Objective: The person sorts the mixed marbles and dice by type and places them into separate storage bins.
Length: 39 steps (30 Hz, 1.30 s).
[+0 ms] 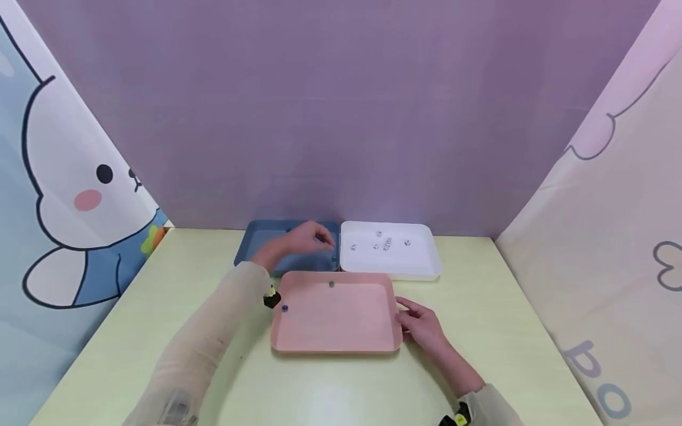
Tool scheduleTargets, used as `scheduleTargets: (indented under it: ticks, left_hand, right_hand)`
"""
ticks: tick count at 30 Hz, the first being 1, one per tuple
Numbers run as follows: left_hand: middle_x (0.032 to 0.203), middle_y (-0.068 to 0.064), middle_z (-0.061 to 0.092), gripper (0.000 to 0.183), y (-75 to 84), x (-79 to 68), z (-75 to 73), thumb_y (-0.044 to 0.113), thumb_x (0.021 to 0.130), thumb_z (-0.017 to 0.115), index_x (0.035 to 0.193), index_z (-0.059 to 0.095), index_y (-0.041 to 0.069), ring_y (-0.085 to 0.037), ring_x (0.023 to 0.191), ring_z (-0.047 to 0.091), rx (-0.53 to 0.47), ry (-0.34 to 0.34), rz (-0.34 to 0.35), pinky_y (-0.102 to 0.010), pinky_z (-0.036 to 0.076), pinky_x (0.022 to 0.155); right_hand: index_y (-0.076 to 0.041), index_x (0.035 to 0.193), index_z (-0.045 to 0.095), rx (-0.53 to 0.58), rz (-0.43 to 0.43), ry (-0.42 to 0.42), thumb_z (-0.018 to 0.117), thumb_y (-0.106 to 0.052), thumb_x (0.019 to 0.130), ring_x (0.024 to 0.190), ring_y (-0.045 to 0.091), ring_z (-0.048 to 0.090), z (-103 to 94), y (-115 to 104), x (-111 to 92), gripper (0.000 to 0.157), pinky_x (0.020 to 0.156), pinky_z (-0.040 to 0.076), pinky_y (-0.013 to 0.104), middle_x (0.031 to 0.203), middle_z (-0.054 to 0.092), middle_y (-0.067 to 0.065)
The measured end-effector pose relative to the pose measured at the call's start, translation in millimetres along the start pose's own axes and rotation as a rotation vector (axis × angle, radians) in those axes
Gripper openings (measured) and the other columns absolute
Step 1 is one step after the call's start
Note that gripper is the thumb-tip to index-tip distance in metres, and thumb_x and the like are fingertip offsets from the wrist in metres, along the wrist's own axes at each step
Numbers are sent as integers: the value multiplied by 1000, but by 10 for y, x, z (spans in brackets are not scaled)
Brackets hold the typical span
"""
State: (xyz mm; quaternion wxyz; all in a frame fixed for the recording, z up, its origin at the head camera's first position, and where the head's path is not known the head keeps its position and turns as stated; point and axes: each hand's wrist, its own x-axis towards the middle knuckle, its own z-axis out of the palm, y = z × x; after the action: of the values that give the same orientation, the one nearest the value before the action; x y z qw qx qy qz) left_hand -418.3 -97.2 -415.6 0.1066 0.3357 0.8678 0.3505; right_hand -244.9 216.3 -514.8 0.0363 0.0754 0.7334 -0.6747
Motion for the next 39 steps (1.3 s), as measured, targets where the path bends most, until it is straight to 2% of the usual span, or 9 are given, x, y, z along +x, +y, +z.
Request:
scheduleTargets:
  ticks: [4,7,12,15,17,23,28,33,39]
  left_hand:
    - [102,10,65,14,115,-118,94,21,94,67,104,75,16,-13,106,58,139,-67,16,-36,48,92]
    - [103,11,62,15,209,-198,186,20,93,67,104,76,16,-13,105,56,318,-89,40,-36,48,90]
    - [95,9,60,10,363,-242,386,20,88,71,95,78,22,-12,94,55,689,-51,107,-30,48,82]
    - [90,8,58,4,420,-231,494,21,87,75,88,77,24,-14,88,50,807,-28,116,-32,45,81]
    - [89,8,55,3,423,-218,556,23,87,76,83,76,24,-14,85,46,856,-30,107,-33,43,80]
    - [93,4,52,22,327,-172,695,22,88,74,69,64,26,-17,83,41,944,-37,134,-35,39,73]
    - [104,0,56,19,228,-139,770,19,88,75,70,70,24,-19,85,44,969,-35,179,-35,42,74]
    - [121,-5,57,27,173,-99,810,7,88,68,67,70,23,-22,92,47,999,-21,222,-37,44,76]
    - [133,-6,54,27,143,-60,838,5,89,63,70,70,23,-24,102,48,1040,-22,235,-39,45,81]
  right_hand:
    - [-4,133,60,-1,0,-6,61,1,88,74,25,67,-2,0,-1,46,59,57,36,98,67,17]
    - [-4,133,59,-2,2,-3,62,0,88,75,25,67,-8,-2,3,46,60,57,36,99,67,18]
    - [-4,134,59,-4,8,-3,62,-1,88,76,25,68,-27,-12,4,46,62,57,37,100,67,18]
    - [-3,134,58,-6,6,-2,63,-1,89,75,25,68,-33,-13,5,46,62,57,37,101,67,19]
    - [-3,134,58,-3,6,-1,63,-1,89,75,26,68,-30,-12,3,46,62,58,37,101,67,19]
    - [-4,134,59,-1,10,3,62,0,88,75,25,68,-9,-3,0,46,62,57,37,100,67,17]
    - [-4,133,59,-1,11,6,62,1,88,75,25,68,-5,11,5,45,61,57,37,100,67,19]
    - [-4,133,59,-4,12,7,62,0,88,75,25,68,-8,16,6,46,61,57,37,100,67,18]
    - [-2,134,59,-2,3,2,62,0,88,75,25,68,-13,5,-1,46,60,57,36,100,66,20]
